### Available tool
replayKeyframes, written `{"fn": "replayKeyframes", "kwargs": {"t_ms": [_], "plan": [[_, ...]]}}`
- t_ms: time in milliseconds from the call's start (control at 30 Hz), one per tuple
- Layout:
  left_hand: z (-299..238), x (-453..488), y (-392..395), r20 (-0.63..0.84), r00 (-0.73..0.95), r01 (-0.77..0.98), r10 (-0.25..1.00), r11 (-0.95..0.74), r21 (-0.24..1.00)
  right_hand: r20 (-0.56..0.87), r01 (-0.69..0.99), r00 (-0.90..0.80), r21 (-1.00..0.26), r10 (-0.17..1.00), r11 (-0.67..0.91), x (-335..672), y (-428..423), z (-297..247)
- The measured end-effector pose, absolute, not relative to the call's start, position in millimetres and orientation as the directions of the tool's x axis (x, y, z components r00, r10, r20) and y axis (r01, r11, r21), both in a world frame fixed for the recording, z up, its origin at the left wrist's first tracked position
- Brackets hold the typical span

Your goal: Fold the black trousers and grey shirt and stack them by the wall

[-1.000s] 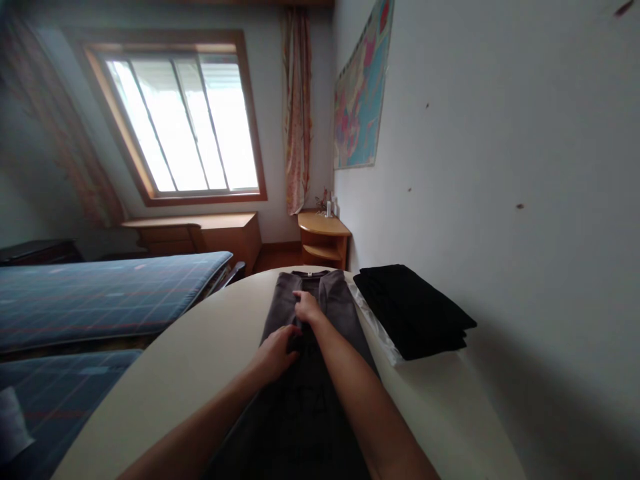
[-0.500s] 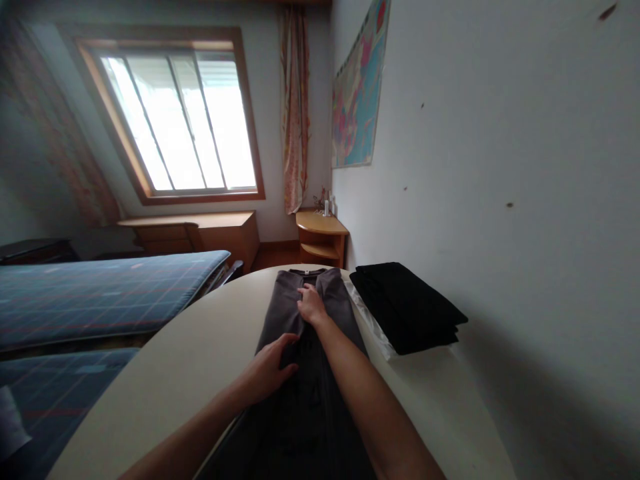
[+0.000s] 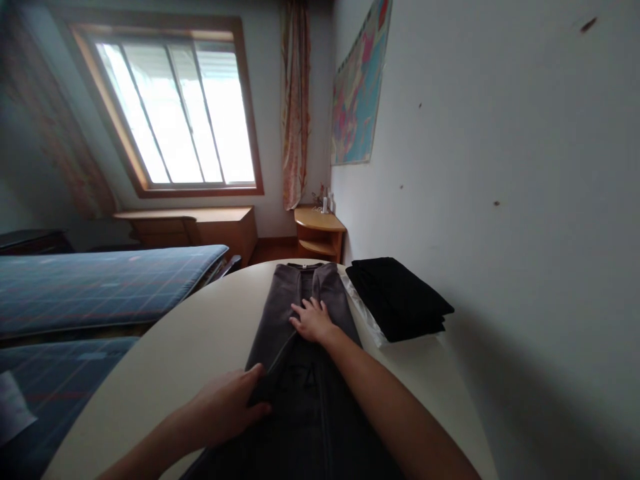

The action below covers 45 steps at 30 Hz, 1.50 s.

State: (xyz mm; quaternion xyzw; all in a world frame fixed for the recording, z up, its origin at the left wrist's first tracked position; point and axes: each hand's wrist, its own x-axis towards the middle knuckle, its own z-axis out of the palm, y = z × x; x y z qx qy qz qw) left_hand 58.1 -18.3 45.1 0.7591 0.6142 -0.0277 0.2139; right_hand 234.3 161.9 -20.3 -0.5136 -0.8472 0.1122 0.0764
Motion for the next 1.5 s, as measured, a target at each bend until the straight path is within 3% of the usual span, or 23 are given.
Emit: {"fn": "replayKeyframes", "kwargs": {"t_ms": [267, 533, 600, 733, 900, 1000, 1100, 1267, 1500], "plan": [[70.5, 71.7, -58.8, -0.474, 0.469, 0.882, 0.745, -0.372, 0.288, 0.219, 0.812, -0.426, -0.334, 0.878, 0.478, 236.9, 150.3, -20.6], [72.2, 80.5, -65.3, -0.44, 0.664, 0.734, 0.605, -0.41, 0.542, 0.257, 0.789, -0.389, -0.403, 0.885, 0.464, 237.2, 145.9, -29.6], [64.4, 81.2, -65.8, -0.4, 0.694, 0.701, 0.598, -0.436, 0.564, 0.276, 0.786, -0.376, -0.412, 0.885, 0.462, 237.2, 143.6, -33.3], [47.8, 77.4, -64.0, -0.166, 0.73, 0.636, 0.663, -0.57, 0.519, 0.318, 0.78, -0.359, -0.414, 0.878, 0.469, 236.5, 137.9, -37.5], [26.3, 71.4, -46.5, 0.02, 0.614, 0.69, 0.789, -0.549, 0.472, 0.333, 0.797, -0.328, -0.405, 0.884, 0.448, 235.8, 130.7, -37.2], [4.5, 64.9, -29.8, 0.067, 0.42, 0.816, 0.905, -0.409, 0.408, 0.323, 0.874, -0.224, -0.351, 0.919, 0.337, 234.5, 126.6, -37.0], [-16.5, 55.5, -13.1, 0.069, 0.27, 0.893, 0.96, -0.277, 0.355, 0.225, 0.932, -0.119, -0.311, 0.967, 0.188, 233.0, 126.3, -37.7], [-31.3, 41.0, 19.2, 0.081, 0.017, 0.948, 0.997, -0.042, 0.314, 0.087, 0.94, -0.151, -0.294, 0.985, 0.17, 231.1, 132.8, -39.2], [-41.8, 36.1, 54.2, 0.063, 0.102, 0.951, 0.993, -0.116, 0.287, 0.048, 0.943, -0.168, -0.282, 0.985, 0.174, 227.1, 148.0, -41.5]]}}
